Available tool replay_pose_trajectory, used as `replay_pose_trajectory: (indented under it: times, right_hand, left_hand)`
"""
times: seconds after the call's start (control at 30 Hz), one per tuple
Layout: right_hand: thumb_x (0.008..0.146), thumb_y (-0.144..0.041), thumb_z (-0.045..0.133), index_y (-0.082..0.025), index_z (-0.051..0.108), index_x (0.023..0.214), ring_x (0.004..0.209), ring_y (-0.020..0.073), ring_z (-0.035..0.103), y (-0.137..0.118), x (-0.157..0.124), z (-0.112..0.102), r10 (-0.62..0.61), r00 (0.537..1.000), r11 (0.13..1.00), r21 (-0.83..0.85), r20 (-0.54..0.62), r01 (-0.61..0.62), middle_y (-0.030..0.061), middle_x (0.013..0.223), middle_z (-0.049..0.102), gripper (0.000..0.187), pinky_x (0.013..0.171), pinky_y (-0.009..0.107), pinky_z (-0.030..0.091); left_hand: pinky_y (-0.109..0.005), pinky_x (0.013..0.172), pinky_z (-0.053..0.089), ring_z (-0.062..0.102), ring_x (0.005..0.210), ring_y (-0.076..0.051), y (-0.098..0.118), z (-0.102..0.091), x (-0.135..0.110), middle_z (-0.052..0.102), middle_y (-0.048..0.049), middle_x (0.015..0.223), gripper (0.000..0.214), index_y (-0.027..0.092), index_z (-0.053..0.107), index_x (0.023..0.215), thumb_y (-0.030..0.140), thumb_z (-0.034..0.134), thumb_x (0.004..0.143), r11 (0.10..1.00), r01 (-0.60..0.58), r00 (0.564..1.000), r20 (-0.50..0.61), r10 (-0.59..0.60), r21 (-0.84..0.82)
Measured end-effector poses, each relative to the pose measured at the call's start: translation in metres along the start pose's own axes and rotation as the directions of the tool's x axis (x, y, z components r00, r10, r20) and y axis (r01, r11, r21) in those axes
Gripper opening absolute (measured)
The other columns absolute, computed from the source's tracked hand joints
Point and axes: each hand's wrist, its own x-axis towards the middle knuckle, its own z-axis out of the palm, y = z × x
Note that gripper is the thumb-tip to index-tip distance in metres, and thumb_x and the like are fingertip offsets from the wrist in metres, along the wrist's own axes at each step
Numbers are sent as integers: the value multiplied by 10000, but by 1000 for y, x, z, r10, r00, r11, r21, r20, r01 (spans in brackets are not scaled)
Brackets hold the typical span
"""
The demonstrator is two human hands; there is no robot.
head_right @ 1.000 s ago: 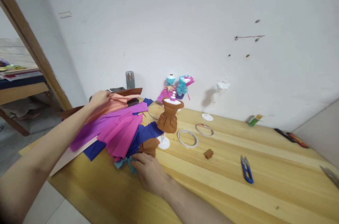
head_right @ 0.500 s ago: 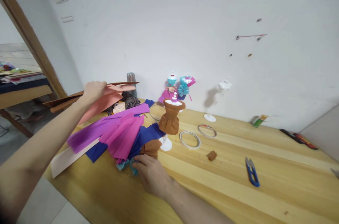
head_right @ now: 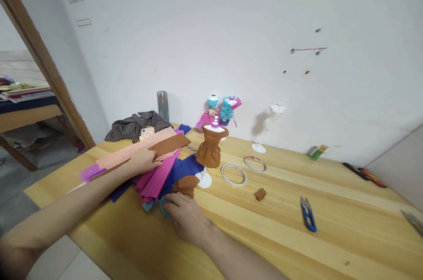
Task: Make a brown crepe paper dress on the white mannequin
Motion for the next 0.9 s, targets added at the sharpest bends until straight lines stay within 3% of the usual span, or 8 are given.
replay_pose_trajectory:
  times: [0.1,0.17,0.3,0.4,0.57,0.67,0.8,0.9]
  right_hand:
    - [788,-65,469,-165,625,1087,1005,225,627,0,-1,0,6,1000,1000,1,12,-6,127,1156,657,352,815,345,541]
    - [792,-73,476,-173,622,1093,1005,225,627,0,-1,1,11,1000,1000,-1,12,-11,125,1164,654,349,814,345,539]
    - [799,-78,477,-178,631,1066,987,219,630,0,0,0,18,1000,1000,-4,13,-18,115,1159,659,324,807,331,536]
    - [810,-88,474,-185,636,1049,990,207,625,0,0,0,20,1000,1000,-4,18,-19,114,1148,662,304,815,317,528]
    - [796,-82,464,-178,640,1052,978,215,624,-1,1,0,19,1000,1000,-9,22,-19,108,1143,663,325,801,318,530]
    - [795,-80,463,-178,640,1045,964,214,624,-1,1,0,20,999,1000,-9,28,-19,104,1136,665,322,783,319,532]
    - [790,-78,476,-186,635,1044,961,211,617,0,1,0,8,1000,1000,-9,16,-8,103,1126,667,318,799,321,522]
    - [798,-78,480,-189,634,1033,968,210,616,-1,1,-1,13,1000,1000,-11,22,-13,108,1133,663,302,798,322,519]
  left_hand:
    - [-368,862,472,615,1044,-272,-24,-12,11,663,-161,1107,391,144,638,1082,423,414,925,996,82,996,-35,-83,-27]
    - [-432,896,461,561,1124,-299,-46,-21,21,588,-195,1223,388,111,579,1174,369,403,943,986,167,985,-30,-168,-25]
    - [-431,842,520,596,1023,-228,-82,-25,34,576,-102,1200,355,158,543,1202,328,564,890,970,241,962,145,-233,-35]
    - [-427,838,523,598,1015,-223,-86,-21,33,576,-97,1198,353,161,543,1201,325,567,889,973,228,953,212,-218,-28]
    - [-431,842,520,597,1017,-225,-46,-9,12,576,-101,1197,353,157,544,1199,327,563,891,973,224,974,26,-226,52]
    - [-433,819,486,576,1051,-312,-5,6,-11,582,-216,1081,304,53,579,1120,101,352,923,986,154,985,-86,-148,71]
    - [-399,668,486,597,946,-309,37,30,-35,589,-206,980,366,103,612,1095,60,315,884,997,38,994,-109,-31,65]
    - [-402,611,463,595,878,-307,47,39,-42,579,-205,940,400,119,614,1107,81,281,889,998,11,993,-114,-4,66]
